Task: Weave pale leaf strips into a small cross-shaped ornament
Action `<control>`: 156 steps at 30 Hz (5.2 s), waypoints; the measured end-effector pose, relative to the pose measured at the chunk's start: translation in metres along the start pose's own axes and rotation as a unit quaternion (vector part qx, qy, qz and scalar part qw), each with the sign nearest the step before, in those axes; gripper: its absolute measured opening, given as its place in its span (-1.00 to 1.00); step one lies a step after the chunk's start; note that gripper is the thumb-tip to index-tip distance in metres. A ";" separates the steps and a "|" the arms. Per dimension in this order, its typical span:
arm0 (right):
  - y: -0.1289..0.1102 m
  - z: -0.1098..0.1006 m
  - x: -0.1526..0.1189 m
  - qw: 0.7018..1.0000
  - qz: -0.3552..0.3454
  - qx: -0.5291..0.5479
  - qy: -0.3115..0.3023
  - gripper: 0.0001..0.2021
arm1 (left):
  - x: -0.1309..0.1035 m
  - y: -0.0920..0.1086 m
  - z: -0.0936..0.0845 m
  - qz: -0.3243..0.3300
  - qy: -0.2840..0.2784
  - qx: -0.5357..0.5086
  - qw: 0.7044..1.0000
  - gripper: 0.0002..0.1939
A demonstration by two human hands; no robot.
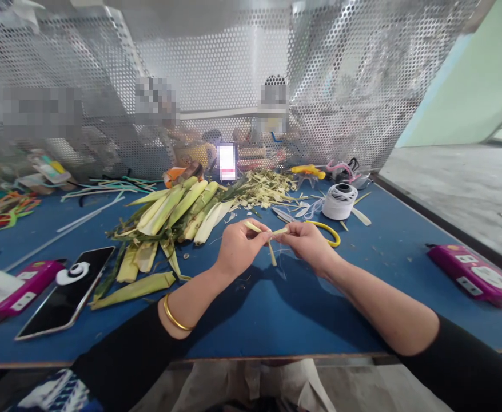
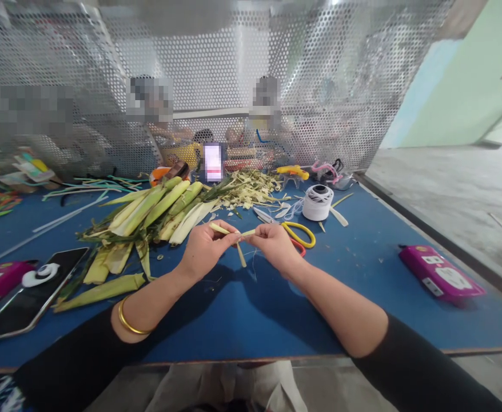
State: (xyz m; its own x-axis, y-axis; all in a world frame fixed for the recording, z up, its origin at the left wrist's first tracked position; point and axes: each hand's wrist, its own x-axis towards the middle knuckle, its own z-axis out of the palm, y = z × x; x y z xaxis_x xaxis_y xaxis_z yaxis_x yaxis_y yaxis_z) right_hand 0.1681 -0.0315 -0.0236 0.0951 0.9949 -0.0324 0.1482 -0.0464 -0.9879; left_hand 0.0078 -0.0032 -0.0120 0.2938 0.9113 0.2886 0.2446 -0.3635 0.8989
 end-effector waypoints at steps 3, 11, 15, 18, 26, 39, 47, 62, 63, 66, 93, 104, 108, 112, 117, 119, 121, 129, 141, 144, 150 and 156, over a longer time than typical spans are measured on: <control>0.003 0.006 -0.004 1.000 -0.007 0.005 0.007 -0.73 | 0.000 -0.001 0.000 0.021 0.042 0.063 0.997 -0.90; -0.003 0.012 -0.021 0.952 -0.243 -0.179 0.043 -0.80 | -0.001 -0.001 0.001 -0.007 0.021 0.087 0.996 -0.94; -0.011 -0.006 -0.013 0.936 -0.281 -0.211 0.006 -0.84 | -0.001 0.004 0.001 -0.042 -0.100 0.009 0.994 -0.95; -0.013 -0.015 -0.003 0.977 -0.163 -0.123 -0.061 -0.80 | -0.002 0.006 0.001 -0.068 -0.189 -0.101 0.974 -0.93; -0.005 -0.002 -0.001 0.992 0.062 0.084 -0.071 -0.66 | -0.001 0.004 -0.005 0.067 -0.034 0.018 0.997 -0.90; -0.009 -0.004 -0.011 0.937 -0.261 -0.228 0.040 -0.85 | -0.002 -0.011 -0.006 0.339 -0.022 0.401 0.851 -0.84; 0.002 -0.009 0.006 0.978 -0.078 -0.176 -0.077 -0.88 | -0.018 -0.001 0.007 0.357 -0.145 0.555 0.738 -0.77; 0.007 -0.019 0.012 0.926 -0.125 -0.301 -0.191 -0.92 | 0.010 -0.007 -0.012 0.065 -0.235 0.316 0.917 -0.81; 0.007 -0.019 0.012 0.922 -0.136 -0.301 -0.200 -0.93 | 0.011 -0.009 -0.012 0.071 -0.231 0.324 0.915 -0.81; 0.008 -0.019 0.011 0.910 -0.173 -0.301 -0.225 -0.93 | 0.011 -0.010 -0.013 0.098 -0.226 0.357 0.901 -0.82; 0.001 -0.015 0.002 0.860 -0.275 -0.335 -0.269 -0.83 | 0.008 -0.017 -0.008 -0.200 -0.223 -0.025 0.954 -0.92; 0.001 -0.015 0.004 0.888 -0.234 -0.333 -0.213 -0.87 | 0.008 -0.017 -0.011 -0.284 -0.265 -0.131 0.912 -0.80; 0.000 -0.016 0.004 0.937 -0.109 -0.271 -0.194 -0.88 | 0.007 -0.019 -0.012 -0.298 -0.269 -0.144 0.905 -0.80; -0.005 -0.015 0.002 0.966 -0.038 -0.164 -0.196 -0.86 | 0.008 -0.019 -0.012 -0.309 -0.256 -0.155 0.903 -0.79; -0.006 -0.010 0.000 0.983 0.019 -0.042 -0.176 -0.80 | 0.007 -0.017 -0.010 -0.306 -0.258 -0.138 0.906 -0.79; -0.005 -0.006 -0.001 0.985 0.033 -0.006 -0.168 -0.80 | 0.006 -0.016 -0.008 -0.299 -0.256 -0.123 0.911 -0.81; -0.003 -0.003 -0.001 0.985 0.032 0.027 -0.167 -0.86 | 0.005 -0.016 -0.006 -0.289 -0.248 -0.110 0.918 -0.84; 0.007 -0.018 0.014 0.984 -0.084 -0.135 -0.078 -0.83 | 0.005 -0.018 -0.006 -0.260 -0.268 -0.119 0.920 -0.77; 0.006 -0.016 0.010 0.926 -0.128 -0.314 -0.167 -0.90 | 0.006 -0.018 -0.006 -0.280 -0.262 -0.138 0.913 -0.77; 0.006 -0.016 0.010 0.925 -0.128 -0.317 -0.164 -0.91 | 0.006 -0.018 -0.005 -0.288 -0.240 -0.141 0.916 -0.77; -0.002 -0.016 0.004 0.928 -0.113 -0.301 -0.187 -0.88 | 0.006 -0.020 -0.002 -0.278 -0.209 -0.145 0.926 -0.82; 0.003 -0.019 0.008 0.943 -0.115 -0.258 -0.176 -0.90 | 0.007 -0.021 -0.004 -0.271 -0.208 -0.144 0.929 -0.84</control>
State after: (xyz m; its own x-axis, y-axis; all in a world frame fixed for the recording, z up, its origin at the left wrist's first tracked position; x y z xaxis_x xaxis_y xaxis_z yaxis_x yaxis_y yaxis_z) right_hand 0.1880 -0.0250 -0.0236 -0.3176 0.9476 0.0359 0.5925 0.2278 -0.7727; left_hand 0.0007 0.0120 -0.0275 0.5468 0.7693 -0.3304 0.2205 0.2484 0.9432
